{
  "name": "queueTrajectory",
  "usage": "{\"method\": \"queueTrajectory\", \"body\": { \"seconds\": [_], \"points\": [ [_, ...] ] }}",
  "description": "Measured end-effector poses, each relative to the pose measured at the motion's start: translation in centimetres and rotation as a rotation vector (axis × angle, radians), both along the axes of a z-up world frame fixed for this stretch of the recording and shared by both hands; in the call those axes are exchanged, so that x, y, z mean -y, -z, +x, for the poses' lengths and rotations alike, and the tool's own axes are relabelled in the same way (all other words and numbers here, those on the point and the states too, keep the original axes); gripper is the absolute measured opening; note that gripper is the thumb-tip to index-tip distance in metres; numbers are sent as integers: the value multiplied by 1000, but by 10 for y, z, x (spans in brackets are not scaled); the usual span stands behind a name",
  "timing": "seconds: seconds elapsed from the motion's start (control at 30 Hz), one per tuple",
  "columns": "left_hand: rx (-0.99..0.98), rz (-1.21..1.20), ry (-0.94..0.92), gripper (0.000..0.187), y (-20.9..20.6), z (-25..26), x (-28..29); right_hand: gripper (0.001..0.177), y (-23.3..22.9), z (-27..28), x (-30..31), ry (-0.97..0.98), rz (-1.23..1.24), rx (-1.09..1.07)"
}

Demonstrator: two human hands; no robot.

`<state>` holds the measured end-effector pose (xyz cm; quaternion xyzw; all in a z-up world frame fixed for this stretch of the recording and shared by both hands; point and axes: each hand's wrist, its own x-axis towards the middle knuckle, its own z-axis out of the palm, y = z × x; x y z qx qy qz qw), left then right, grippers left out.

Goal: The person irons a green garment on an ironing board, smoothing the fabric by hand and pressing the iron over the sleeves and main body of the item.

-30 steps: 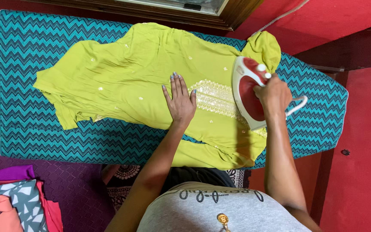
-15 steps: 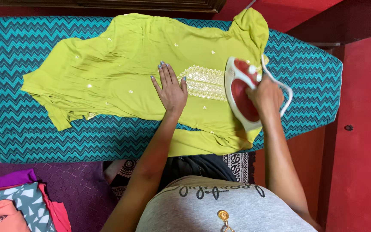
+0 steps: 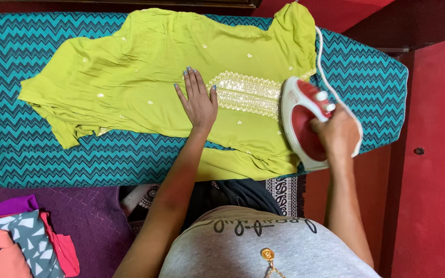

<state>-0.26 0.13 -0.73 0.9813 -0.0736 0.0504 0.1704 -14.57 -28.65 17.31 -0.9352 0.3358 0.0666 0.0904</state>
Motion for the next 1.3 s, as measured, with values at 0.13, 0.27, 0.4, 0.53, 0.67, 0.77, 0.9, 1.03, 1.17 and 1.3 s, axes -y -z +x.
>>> {"method": "queueTrajectory", "body": {
  "seconds": [0.13,0.27,0.4,0.53,0.67,0.77,0.9,1.03,1.17,1.3],
  "points": [
    [49,-29,35,65,3,-3,-2,59,-1,6,62,145,-64,63],
    [82,-91,79,55,-4,-10,-6,47,12,18,118,245,-151,340],
    [73,-133,113,46,-10,-28,-8,34,52,27,152,358,39,873],
    [141,-144,181,49,-3,-47,-7,45,133,29,160,338,-4,1359],
    [73,-163,274,49,3,-67,-6,72,194,10,149,465,27,1542],
    [17,-163,364,50,-2,-79,-10,74,216,-4,124,560,84,1527],
    [-24,-131,462,53,-12,-80,-17,79,208,-17,99,654,58,1375],
    [3,-56,529,57,-9,-80,-23,57,191,-29,57,710,143,1303],
    [-24,-29,557,65,-17,-79,-25,54,183,-31,-27,663,355,1061],
    [-201,-57,626,90,-46,-77,-35,63,165,7,-56,187,179,732]
  ]
}}
